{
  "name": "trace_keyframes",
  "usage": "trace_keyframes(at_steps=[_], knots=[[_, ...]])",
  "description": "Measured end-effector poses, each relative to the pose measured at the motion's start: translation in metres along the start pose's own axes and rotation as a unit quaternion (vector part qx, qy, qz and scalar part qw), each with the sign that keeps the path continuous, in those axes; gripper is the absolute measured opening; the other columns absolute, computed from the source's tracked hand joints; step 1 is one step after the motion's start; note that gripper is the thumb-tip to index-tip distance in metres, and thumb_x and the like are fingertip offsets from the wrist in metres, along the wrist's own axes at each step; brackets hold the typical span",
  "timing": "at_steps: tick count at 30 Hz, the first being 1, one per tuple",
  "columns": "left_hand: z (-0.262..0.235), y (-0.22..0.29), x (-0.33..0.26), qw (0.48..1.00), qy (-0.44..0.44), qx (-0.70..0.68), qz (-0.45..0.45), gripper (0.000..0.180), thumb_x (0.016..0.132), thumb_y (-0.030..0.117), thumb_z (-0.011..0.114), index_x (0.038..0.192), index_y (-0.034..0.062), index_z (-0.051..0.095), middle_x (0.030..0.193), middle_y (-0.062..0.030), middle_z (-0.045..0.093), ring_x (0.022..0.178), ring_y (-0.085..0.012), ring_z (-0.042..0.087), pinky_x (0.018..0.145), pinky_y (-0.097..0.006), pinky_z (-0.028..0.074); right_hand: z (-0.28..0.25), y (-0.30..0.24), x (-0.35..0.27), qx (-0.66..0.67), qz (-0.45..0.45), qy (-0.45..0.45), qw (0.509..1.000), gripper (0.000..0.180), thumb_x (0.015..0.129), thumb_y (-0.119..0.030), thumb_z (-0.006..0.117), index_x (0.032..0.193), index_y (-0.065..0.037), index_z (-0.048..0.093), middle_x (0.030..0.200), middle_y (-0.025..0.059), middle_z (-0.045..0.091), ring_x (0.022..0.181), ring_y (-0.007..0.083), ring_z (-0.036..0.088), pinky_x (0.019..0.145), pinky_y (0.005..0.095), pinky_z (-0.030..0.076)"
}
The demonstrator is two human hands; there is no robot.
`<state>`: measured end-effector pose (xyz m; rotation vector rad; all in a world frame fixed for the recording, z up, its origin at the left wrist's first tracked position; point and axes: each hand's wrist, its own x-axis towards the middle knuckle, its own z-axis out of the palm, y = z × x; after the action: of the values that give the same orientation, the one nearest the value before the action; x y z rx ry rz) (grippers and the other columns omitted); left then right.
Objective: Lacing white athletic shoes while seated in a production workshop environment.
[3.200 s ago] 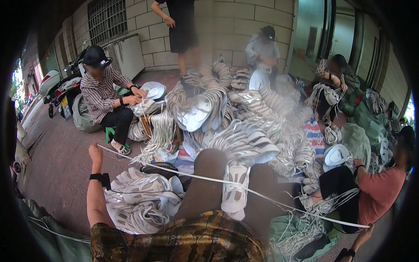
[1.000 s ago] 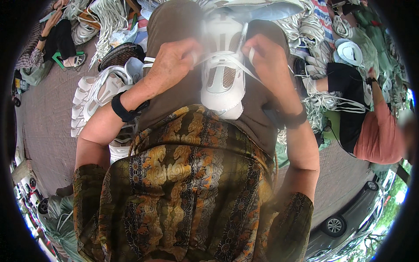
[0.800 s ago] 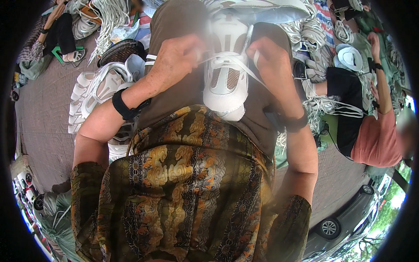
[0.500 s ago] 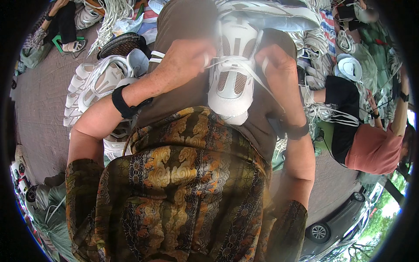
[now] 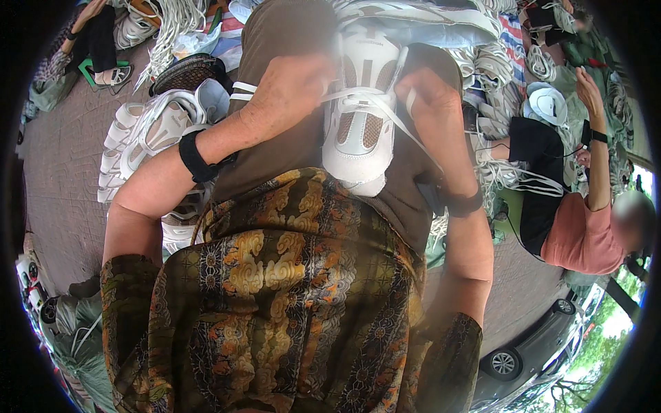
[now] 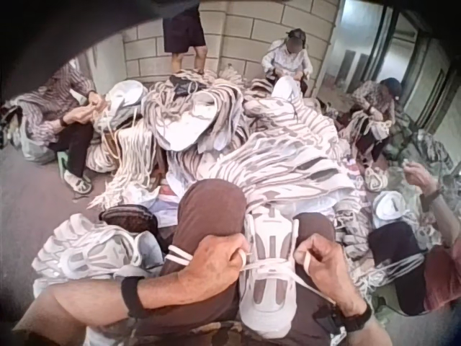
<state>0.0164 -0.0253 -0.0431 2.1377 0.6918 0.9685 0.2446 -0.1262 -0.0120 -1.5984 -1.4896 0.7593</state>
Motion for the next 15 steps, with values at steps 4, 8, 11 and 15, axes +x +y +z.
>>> trace_keyframes(at_steps=[4,8,11,15], knots=[[-0.001,-0.006,0.011,0.998,-0.056,-0.010,-0.001,0.013,0.081,-0.002,0.050,0.086,-0.0030,0.062,0.068,-0.0245,0.058,0.068,-0.0406,0.062,0.065,-0.048,0.048,-0.003,0.001,0.002,-0.024,0.008,-0.012,1.000,0.006,0.093,0.000,0.060,0.087,-0.002,0.059,0.080,-0.0066,0.057,0.077,0.0020,0.048,0.072,0.0193,0.042],[0.006,-0.008,0.019,0.994,-0.061,0.047,0.080,0.017,0.082,-0.003,0.051,0.099,-0.0005,0.056,0.067,-0.0241,0.056,0.067,-0.0400,0.062,0.065,-0.049,0.046,-0.010,0.004,0.007,-0.054,-0.014,-0.048,0.997,0.005,0.093,-0.001,0.062,0.088,-0.002,0.060,0.080,-0.0065,0.057,0.077,0.0022,0.047,0.072,0.0192,0.042],[0.001,-0.006,0.021,0.992,-0.094,0.019,0.078,0.024,0.081,-0.006,0.052,0.104,0.0011,0.052,0.066,-0.0224,0.055,0.066,-0.0397,0.061,0.065,-0.050,0.045,-0.023,-0.005,0.011,-0.065,-0.021,-0.118,0.991,0.002,0.092,-0.001,0.062,0.091,-0.002,0.061,0.080,-0.0060,0.058,0.078,0.0029,0.049,0.074,0.0199,0.043],[-0.027,-0.004,0.028,0.981,-0.156,0.036,0.109,0.024,0.081,-0.007,0.054,0.102,0.0026,0.054,0.076,-0.0202,0.059,0.069,-0.0381,0.061,0.064,-0.049,0.047,-0.045,-0.032,0.022,-0.132,0.043,-0.090,0.986,0.013,0.092,-0.002,0.062,0.104,-0.002,0.064,0.089,-0.0017,0.062,0.089,0.0071,0.057,0.083,0.0248,0.047]])
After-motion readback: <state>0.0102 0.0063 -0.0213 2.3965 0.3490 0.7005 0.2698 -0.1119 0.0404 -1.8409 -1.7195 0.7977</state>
